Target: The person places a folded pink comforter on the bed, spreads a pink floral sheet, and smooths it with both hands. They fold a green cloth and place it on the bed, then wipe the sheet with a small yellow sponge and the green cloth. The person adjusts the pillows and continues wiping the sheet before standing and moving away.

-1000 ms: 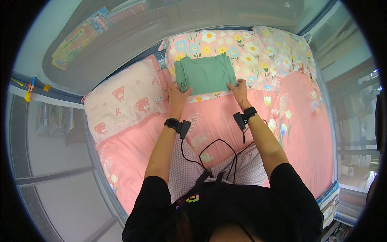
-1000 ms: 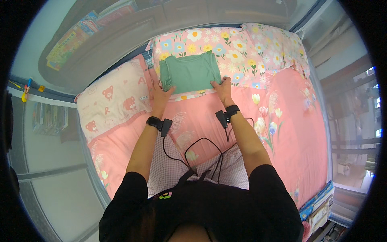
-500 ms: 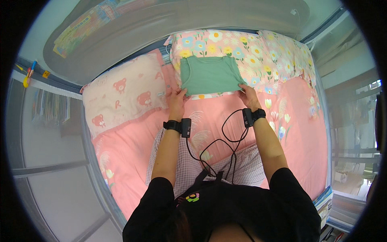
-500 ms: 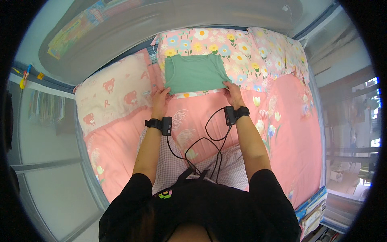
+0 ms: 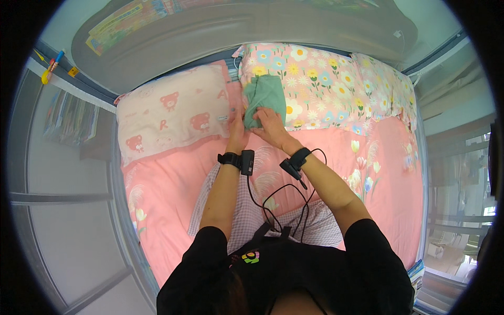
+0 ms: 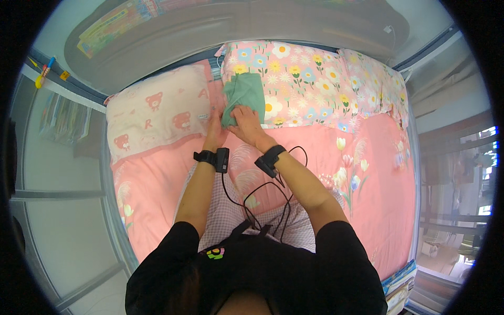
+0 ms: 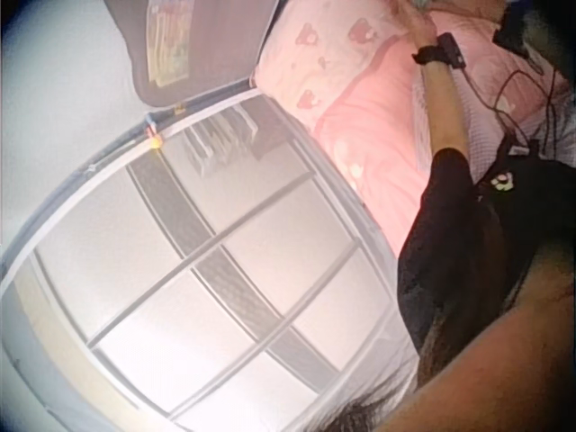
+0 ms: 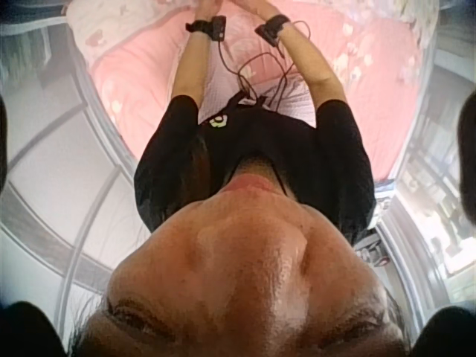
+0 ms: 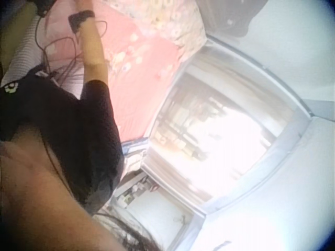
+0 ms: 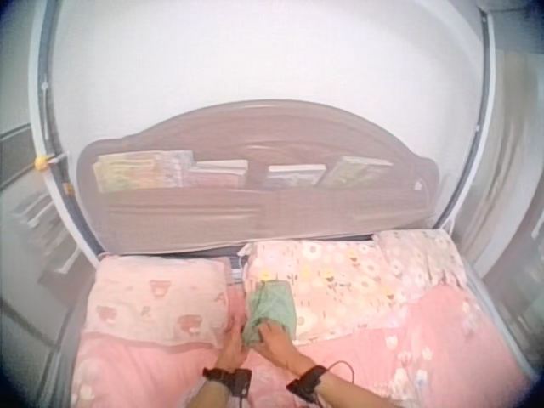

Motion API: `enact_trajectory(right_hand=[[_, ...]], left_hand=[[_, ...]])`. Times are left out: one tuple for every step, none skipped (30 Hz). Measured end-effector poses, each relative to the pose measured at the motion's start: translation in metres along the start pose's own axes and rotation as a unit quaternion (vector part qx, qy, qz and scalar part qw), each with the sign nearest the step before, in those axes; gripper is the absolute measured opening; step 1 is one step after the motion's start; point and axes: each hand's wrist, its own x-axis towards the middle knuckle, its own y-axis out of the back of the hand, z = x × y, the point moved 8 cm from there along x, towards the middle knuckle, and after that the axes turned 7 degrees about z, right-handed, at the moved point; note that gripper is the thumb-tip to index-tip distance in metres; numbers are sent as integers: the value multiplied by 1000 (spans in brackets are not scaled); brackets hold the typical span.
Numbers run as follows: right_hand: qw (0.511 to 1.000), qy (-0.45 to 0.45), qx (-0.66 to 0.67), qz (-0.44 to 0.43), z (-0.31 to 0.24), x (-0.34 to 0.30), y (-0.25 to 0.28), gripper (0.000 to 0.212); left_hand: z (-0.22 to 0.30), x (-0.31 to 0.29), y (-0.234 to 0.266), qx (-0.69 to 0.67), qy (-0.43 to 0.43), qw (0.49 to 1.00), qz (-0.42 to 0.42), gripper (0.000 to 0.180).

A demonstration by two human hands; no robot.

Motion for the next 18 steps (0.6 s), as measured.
enact_trajectory(right_hand=[[999,-13,10,42,3,-7,5,34],[998,-36,8,54,10,-14,8,34],[995,-55,4,78,20,-20,14,35],[990,-118,-13,80,37,-29,16,34],[979,-176,-31,95,55,-36,21,34],[961,-257,-54,92,75,-46,23,33],[931,-359,21,67,97,-56,16,33],[898,-413,137,66,107,-63,8,34],[838,-487,242,51,116,-72,-2,34],[763,-550,340,31,117,-79,-15,34],[734,-561,382,12,113,-79,-18,34],[712,-561,422,2,106,-75,-18,32],[688,-560,461,-10,97,-72,-14,30],[655,-589,474,-4,89,-72,-7,29],[638,-537,552,3,71,-59,4,25],[610,-513,604,24,58,-52,21,21],[577,-487,655,44,43,-46,39,17],[555,-464,690,31,25,-41,56,16]], left_hand=[[3,-2,-6,-17,3,1000,-20,39],[5,-4,-7,29,-3,1000,-12,39],[5,-5,-7,76,0,997,6,40],[5,-7,-7,119,0,993,16,40],[5,-8,-10,135,-6,991,11,40],[5,-8,-13,147,-16,989,-2,40],[6,-8,-17,162,-32,986,-14,41],[4,-7,-16,150,-24,988,-6,39],[4,-5,-15,142,-21,990,1,38],[5,-5,-15,133,-18,991,1,37],[5,-6,-14,118,1,993,9,33],[7,-8,-15,102,20,994,10,29],[11,-14,-17,86,40,995,11,25],[16,-24,-26,15,53,998,-23,21],[25,-38,-34,-57,63,995,-55,18],[32,-53,-37,-114,79,989,-46,14],[42,-72,-43,-135,69,987,-55,12],[44,-93,-44,-142,65,987,-23,10]])
